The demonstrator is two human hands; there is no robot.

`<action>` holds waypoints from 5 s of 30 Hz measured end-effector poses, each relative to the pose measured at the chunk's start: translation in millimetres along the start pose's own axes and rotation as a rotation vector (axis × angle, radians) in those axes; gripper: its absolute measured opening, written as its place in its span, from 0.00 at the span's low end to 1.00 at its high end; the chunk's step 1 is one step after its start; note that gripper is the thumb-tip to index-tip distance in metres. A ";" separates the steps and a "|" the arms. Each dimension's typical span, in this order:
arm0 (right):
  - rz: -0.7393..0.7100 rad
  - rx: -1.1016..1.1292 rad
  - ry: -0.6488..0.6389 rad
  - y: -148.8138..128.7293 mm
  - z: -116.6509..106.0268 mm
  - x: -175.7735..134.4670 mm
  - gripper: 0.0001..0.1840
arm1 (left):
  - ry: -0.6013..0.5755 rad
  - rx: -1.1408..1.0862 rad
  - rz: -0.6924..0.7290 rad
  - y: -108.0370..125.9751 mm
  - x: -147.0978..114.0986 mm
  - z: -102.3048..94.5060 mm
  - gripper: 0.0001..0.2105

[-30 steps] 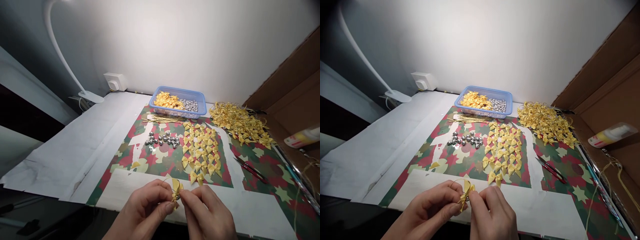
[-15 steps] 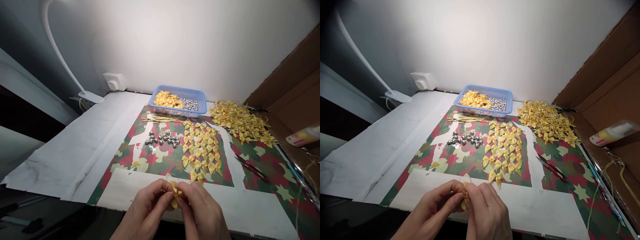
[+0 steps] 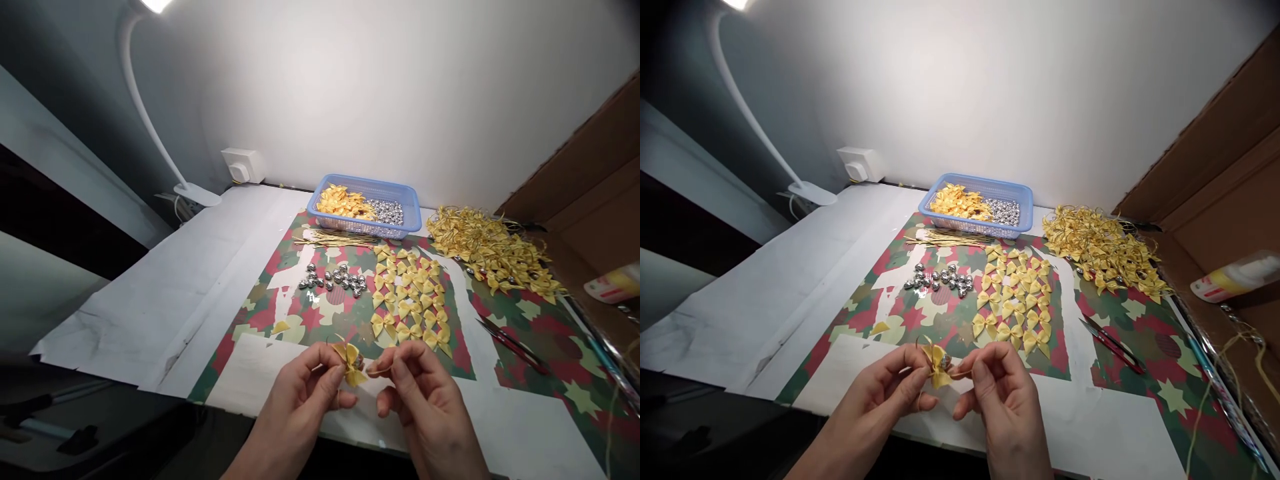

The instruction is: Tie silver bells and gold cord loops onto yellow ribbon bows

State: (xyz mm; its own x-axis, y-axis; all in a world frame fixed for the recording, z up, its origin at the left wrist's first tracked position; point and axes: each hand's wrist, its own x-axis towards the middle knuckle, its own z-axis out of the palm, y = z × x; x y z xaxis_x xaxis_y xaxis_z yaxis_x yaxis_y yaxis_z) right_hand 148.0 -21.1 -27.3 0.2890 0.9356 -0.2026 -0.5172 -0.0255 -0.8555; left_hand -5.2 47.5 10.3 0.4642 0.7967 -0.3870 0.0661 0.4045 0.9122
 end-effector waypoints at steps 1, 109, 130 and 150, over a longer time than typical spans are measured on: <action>0.016 0.037 -0.014 -0.2 -1.0 1.8 0.09 | 0.004 -0.006 0.013 1.4 -0.2 0.5 0.14; -0.416 -1.076 -0.217 -20.9 -3.6 -17.9 0.14 | -0.040 -0.191 -0.113 16.4 -15.6 -5.8 0.16; -0.790 -1.217 -0.215 -24.2 -5.8 -12.9 0.12 | -0.188 0.353 -0.002 12.9 1.9 -16.0 0.13; -0.762 -1.397 -0.065 -54.5 -48.5 -18.3 0.09 | -0.008 0.237 0.158 11.2 1.0 -17.9 0.08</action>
State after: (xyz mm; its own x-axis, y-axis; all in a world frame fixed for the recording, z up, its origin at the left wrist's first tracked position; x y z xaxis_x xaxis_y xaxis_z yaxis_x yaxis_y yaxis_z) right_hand 210.0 -53.9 -0.2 0.0715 0.8918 0.4468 0.8497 0.1802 -0.4956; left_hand -19.8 60.9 17.7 0.4924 0.8375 -0.2370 0.1964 0.1584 0.9676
